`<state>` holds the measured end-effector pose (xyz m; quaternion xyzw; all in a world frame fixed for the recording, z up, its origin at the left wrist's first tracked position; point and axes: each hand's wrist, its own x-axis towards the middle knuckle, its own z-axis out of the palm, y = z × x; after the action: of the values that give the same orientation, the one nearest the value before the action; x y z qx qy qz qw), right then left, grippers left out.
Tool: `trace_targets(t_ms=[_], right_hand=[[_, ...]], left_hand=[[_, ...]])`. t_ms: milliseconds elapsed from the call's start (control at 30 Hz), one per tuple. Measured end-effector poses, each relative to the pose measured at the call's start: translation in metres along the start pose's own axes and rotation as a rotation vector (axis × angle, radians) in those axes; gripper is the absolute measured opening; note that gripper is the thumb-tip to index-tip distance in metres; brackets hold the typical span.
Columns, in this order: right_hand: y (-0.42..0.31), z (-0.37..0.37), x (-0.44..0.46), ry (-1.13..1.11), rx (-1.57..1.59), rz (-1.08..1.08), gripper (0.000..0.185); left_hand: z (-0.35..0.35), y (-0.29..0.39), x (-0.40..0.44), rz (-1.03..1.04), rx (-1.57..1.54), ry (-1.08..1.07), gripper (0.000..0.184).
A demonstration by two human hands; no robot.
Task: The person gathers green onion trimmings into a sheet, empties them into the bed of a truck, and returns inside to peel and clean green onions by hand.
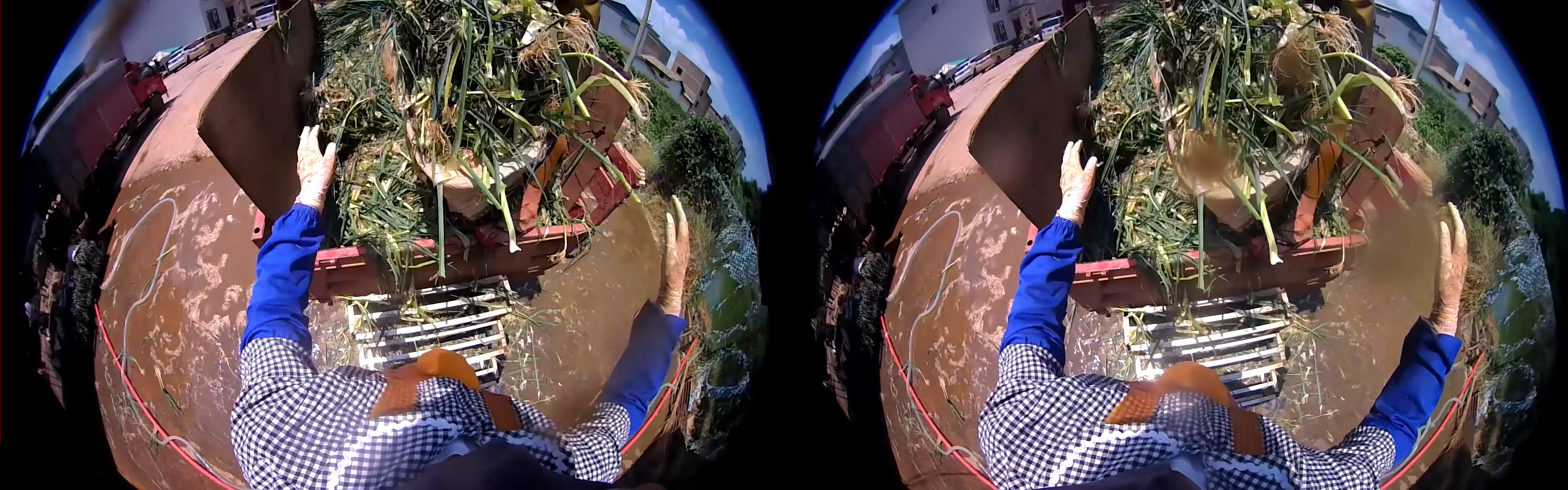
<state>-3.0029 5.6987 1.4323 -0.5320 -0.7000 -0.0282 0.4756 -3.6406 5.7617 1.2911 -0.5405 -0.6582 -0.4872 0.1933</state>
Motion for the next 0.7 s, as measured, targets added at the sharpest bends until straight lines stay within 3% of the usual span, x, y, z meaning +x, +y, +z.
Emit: trace_targets(t_ms=[100, 133, 333, 533, 667, 700], right_hand=[[0.088, -0.003, -0.09, -0.034, 0.078, 0.413, 0.041], [0.081, -0.007, -0.119, -0.106, -0.046, 0.529, 0.04], [0.18, 0.02, -0.298, -0.401, -0.186, 0.723, 0.04], [0.176, 0.031, -0.476, -0.602, -0.246, 1.002, 0.04], [0.107, 0.031, -0.594, -0.589, -0.323, 1.224, 0.043], [0.078, 0.03, -0.624, -0.498, -0.293, 1.267, 0.044]], left_hand=[[0.004, -0.058, -0.084, -0.272, 0.236, -0.348, 0.056], [0.004, -0.061, -0.104, -0.36, 0.267, -0.426, 0.058], [0.035, -0.06, -0.152, -0.448, 0.234, -0.657, 0.058], [0.075, -0.047, -0.171, -0.328, 0.309, -0.81, 0.056], [0.12, -0.082, -0.207, -0.225, 0.137, -0.943, 0.059], [0.132, -0.095, -0.215, -0.198, 0.111, -0.996, 0.06]])
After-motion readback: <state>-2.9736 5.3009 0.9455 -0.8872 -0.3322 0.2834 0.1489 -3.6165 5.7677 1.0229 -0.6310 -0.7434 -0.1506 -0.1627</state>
